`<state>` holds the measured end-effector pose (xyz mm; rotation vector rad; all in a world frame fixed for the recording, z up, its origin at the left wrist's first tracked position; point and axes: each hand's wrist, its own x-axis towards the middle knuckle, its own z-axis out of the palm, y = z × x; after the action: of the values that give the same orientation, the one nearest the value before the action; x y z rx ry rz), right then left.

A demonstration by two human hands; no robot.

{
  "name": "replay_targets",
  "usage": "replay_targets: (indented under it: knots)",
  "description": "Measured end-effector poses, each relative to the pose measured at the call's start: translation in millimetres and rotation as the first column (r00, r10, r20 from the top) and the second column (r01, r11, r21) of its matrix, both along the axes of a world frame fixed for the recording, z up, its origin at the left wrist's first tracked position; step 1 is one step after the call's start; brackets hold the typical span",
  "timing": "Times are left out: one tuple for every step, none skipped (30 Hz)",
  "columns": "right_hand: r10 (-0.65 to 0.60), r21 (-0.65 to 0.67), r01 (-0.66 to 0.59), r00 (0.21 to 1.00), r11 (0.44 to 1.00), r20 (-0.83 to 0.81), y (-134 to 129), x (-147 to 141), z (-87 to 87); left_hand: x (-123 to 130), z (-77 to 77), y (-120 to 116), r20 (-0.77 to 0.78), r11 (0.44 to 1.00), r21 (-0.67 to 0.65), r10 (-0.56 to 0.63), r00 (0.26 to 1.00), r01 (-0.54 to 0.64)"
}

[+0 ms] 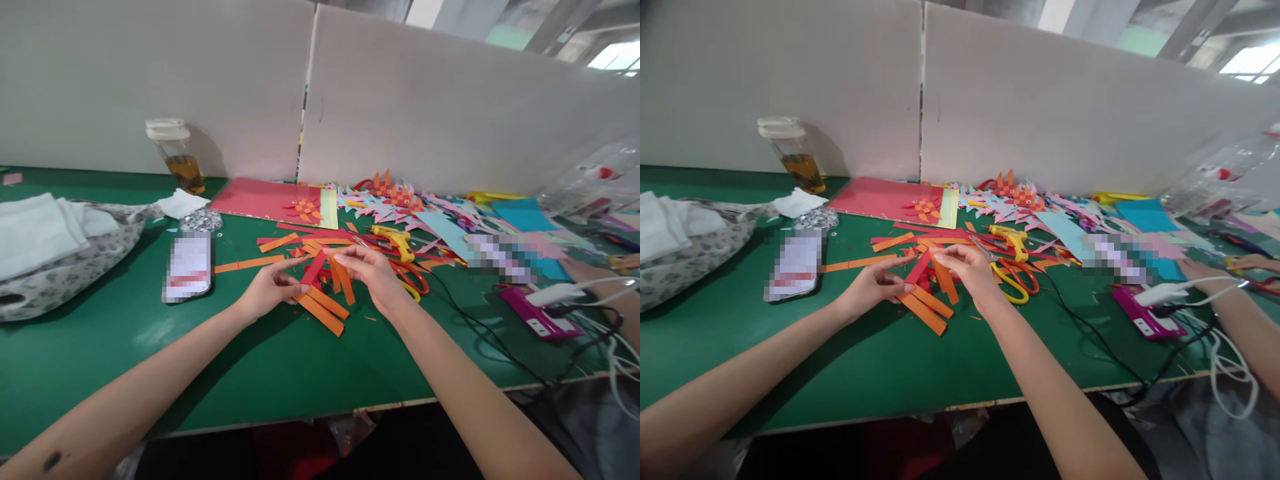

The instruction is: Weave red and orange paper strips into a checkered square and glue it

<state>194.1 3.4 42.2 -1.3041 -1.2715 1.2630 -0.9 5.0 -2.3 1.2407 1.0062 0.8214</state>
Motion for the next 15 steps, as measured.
replay_targets:
  knots:
    - [0.002, -0.004, -0.002, 1.000, 1.000, 0.006, -0.1, -0.1, -0.1, 0.0, -0.1, 0.2, 0.000, 1.000, 0.001, 0.000, 1.000, 0.000]
    - [0.008, -0.007, -0.008, 1.000, 1.000, 0.007, -0.2, -0.4, 0.0, 0.0, -0.3, 0.4, 0.001, 1.000, 0.003, -0.001, 1.000, 0.001]
    - [0.015, -0.008, -0.015, 1.000, 1.000, 0.003, -0.4, -0.7, 0.3, 0.0, -0.6, 0.5, 0.002, 1.000, 0.004, -0.002, 1.000, 0.002]
    - [0.020, -0.007, -0.020, 1.000, 1.000, -0.001, -0.5, -1.0, 0.8, 0.0, -1.0, 0.7, 0.004, 1.000, 0.004, -0.003, 1.000, 0.003]
    - [0.022, -0.002, -0.022, 1.000, 1.000, -0.006, -0.7, -1.2, 1.3, -0.1, -1.3, 0.8, 0.006, 1.000, 0.004, -0.004, 1.000, 0.004]
    - [0.020, 0.006, -0.020, 1.000, 1.000, -0.011, -0.8, -1.4, 1.8, -0.1, -1.6, 0.8, 0.008, 1.000, 0.004, -0.003, 1.000, 0.003]
    - [0.017, 0.015, -0.017, 1.000, 1.000, -0.014, -0.9, -1.5, 2.2, -0.1, -1.8, 0.8, 0.009, 1.000, 0.003, -0.002, 1.000, 0.002]
    - [0.013, 0.023, -0.013, 1.000, 1.000, -0.015, -0.9, -1.4, 2.4, -0.1, -1.9, 0.7, 0.011, 1.000, 0.003, -0.001, 1.000, 0.001]
    - [0.011, 0.029, -0.010, 1.000, 1.000, -0.015, -0.8, -1.4, 2.4, -0.1, -2.0, 0.7, 0.012, 1.000, 0.004, 0.000, 1.000, 0.000]
    - [0.012, 0.031, -0.011, 1.000, 0.999, -0.013, -0.7, -1.3, 2.2, -0.2, -2.1, 0.6, 0.012, 1.000, 0.006, 0.001, 1.000, -0.001]
    - [0.014, 0.030, -0.014, 1.000, 0.999, -0.012, -0.6, -1.2, 1.9, -0.2, -2.2, 0.6, 0.012, 1.000, 0.007, 0.001, 1.000, -0.001]
    - [0.016, 0.027, -0.015, 1.000, 1.000, -0.012, -0.5, -1.2, 1.6, -0.2, -2.3, 0.5, 0.012, 1.000, 0.008, -0.001, 1.000, 0.001]
    - [0.017, 0.024, -0.016, 1.000, 1.000, -0.014, -0.4, -1.3, 1.2, -0.3, -2.5, 0.5, 0.012, 1.000, 0.010, -0.004, 1.000, 0.004]
    - [0.017, 0.023, -0.016, 1.000, 1.000, -0.017, -0.4, -1.4, 0.9, -0.3, -2.7, 0.5, 0.012, 1.000, 0.012, -0.008, 1.000, 0.008]
    - [0.017, 0.024, -0.017, 1.000, 1.000, -0.020, -0.4, -1.6, 0.7, -0.4, -2.9, 0.4, 0.011, 1.000, 0.015, -0.013, 1.000, 0.013]
